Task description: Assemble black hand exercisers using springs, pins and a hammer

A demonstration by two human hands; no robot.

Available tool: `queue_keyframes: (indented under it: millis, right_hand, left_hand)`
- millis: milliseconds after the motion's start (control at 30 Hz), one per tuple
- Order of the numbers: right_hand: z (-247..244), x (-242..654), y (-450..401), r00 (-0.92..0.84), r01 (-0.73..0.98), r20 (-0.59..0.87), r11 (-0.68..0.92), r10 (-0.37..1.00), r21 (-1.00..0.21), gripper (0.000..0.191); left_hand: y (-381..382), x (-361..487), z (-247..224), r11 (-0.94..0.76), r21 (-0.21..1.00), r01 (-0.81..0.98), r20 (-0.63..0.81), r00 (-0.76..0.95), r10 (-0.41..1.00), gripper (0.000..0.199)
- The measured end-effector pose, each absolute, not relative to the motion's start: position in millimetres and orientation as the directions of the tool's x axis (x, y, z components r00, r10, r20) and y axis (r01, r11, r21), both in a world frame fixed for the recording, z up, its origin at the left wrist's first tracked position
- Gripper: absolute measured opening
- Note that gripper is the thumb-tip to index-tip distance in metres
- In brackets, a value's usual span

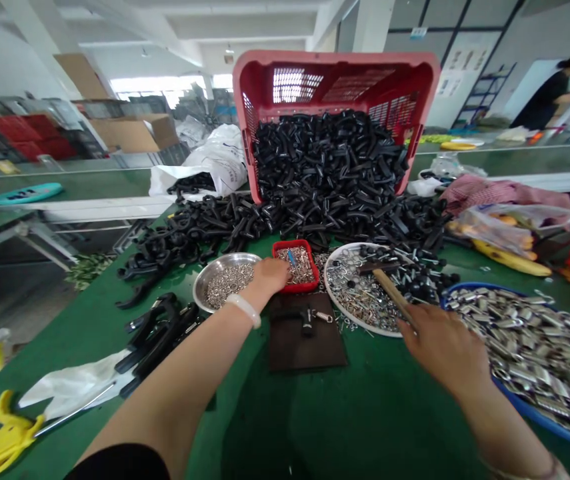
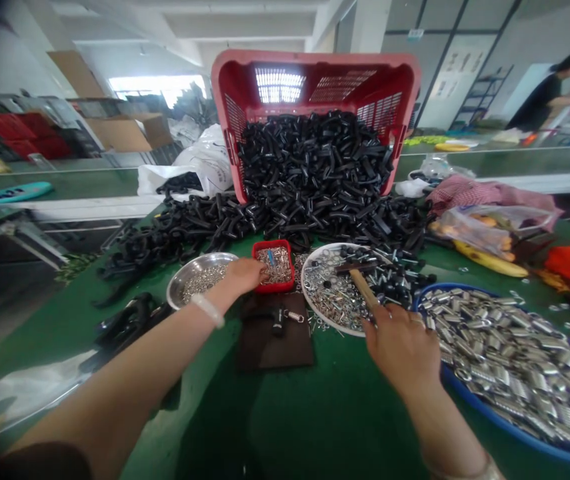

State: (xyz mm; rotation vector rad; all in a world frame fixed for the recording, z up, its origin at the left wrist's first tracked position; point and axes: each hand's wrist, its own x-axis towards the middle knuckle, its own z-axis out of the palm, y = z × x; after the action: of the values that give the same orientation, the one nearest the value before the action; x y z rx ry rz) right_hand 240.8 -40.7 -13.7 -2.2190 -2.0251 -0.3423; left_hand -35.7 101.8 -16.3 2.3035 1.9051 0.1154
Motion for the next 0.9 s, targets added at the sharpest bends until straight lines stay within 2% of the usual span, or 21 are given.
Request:
queue_keyframes:
  millis: [167,500,567,733,900]
  right_hand:
    - [-26,275,-48,0.137,0.990,0.054,-0.137,0.989,-0.021,0.046]
    - [-40,272,-40,0.098,0.972,0.070,-0.080,0.993,-0.220,0.050]
    - [-42,271,-40,0.098,0.963,0.063,-0.079,0.993,-0.256,0.050]
    - [-46,272,-41,0.091,0.946,0.099,-0.055,0.991,-0.320,0.050]
    - [-48,272,-41,0.082,0.937,0.111,-0.039,0.990,-0.348,0.049]
  left_hand:
    - [131,-30,-24,-0.168,0.226,0.959,-0.080,0.191,0.978,0.013]
    - [119,-42,-21,-0.120,0.490,0.863,0.034,0.118,0.992,0.021]
    - [109,-37,-20,-0.153,0.531,0.833,0.031,0.162,0.986,0.017]
    - [74,-31,-18,-0.298,0.665,0.684,-0.050,0.439,0.897,0.010]
    - [57,-28,-17,-0.364,0.651,0.665,-0.046,0.514,0.856,0.013]
